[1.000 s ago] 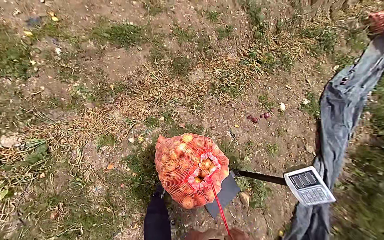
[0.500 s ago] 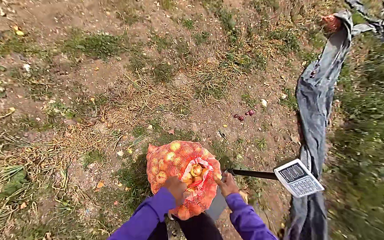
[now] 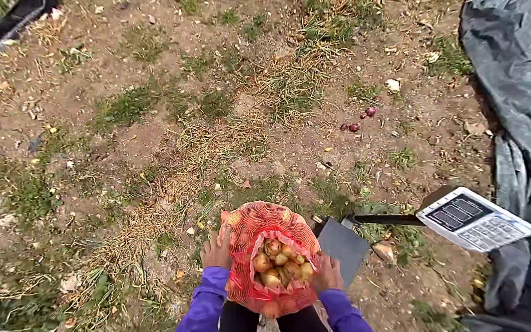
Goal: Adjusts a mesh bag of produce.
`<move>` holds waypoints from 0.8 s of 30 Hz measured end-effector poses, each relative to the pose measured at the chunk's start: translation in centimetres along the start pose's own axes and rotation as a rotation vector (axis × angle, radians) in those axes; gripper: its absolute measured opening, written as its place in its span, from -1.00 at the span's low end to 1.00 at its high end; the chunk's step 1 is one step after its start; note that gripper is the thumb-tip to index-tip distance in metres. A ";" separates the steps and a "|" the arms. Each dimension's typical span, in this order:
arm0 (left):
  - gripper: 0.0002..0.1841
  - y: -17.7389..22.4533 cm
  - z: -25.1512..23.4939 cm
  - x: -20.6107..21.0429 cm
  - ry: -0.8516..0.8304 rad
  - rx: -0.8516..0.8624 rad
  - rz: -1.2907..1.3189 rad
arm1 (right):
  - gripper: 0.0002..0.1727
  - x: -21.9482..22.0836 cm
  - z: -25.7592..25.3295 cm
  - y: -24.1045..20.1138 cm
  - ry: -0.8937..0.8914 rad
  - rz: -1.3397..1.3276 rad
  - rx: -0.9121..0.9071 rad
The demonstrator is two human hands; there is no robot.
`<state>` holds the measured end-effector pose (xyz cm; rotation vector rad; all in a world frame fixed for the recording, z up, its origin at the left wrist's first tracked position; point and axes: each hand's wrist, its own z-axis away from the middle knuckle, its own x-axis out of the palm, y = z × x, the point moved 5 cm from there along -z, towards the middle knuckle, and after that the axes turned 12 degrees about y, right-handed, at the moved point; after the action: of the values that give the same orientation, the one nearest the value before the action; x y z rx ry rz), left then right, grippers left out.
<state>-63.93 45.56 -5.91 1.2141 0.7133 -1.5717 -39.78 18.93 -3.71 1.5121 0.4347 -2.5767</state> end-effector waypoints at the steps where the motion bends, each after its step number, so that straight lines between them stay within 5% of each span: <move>1: -0.11 -6.5 -1.1 -1.3 -0.011 -0.104 -0.057 | -0.20 -0.9 -0.6 3.5 0.018 0.014 -0.004; 4: -0.37 -25.4 -1.8 -8.9 0.040 -0.510 -0.117 | -0.47 -1.8 -1.1 9.8 0.077 0.031 0.026; 6: -0.51 -29.0 -1.0 -13.0 0.111 -0.545 -0.027 | -0.64 -1.5 -1.4 10.8 0.115 -0.089 0.199; 8: -0.48 -23.4 1.3 -12.8 0.059 -0.340 0.118 | -0.68 -1.0 -0.4 9.9 0.184 -0.201 0.290; 11: -0.31 -5.6 4.7 -7.3 -0.001 -0.084 0.391 | -0.62 -0.5 0.7 7.0 0.340 -0.411 0.401; 14: 0.12 6.5 4.8 1.5 -0.112 -0.304 0.500 | -0.60 -0.2 1.8 4.2 0.382 -0.444 0.398; 16: 0.25 8.9 4.2 5.3 -0.114 -0.474 0.431 | -0.63 -0.1 3.0 2.7 0.317 -0.389 0.328; 18: 0.01 8.7 3.6 5.9 -0.174 -0.489 0.438 | -0.66 -0.4 3.6 2.1 0.240 -0.294 0.209; 21: -0.57 6.4 2.6 5.4 -0.322 -0.282 0.382 | -0.63 -0.2 4.6 4.2 0.148 -0.189 0.232; 24: -0.53 1.6 1.3 2.5 -0.406 -0.112 0.241 | -0.63 -1.8 3.6 9.4 0.326 -0.068 0.269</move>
<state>-62.96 42.97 -7.67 0.8278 0.3705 -1.4911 -39.52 8.81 -2.21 2.0554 0.1741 -2.5237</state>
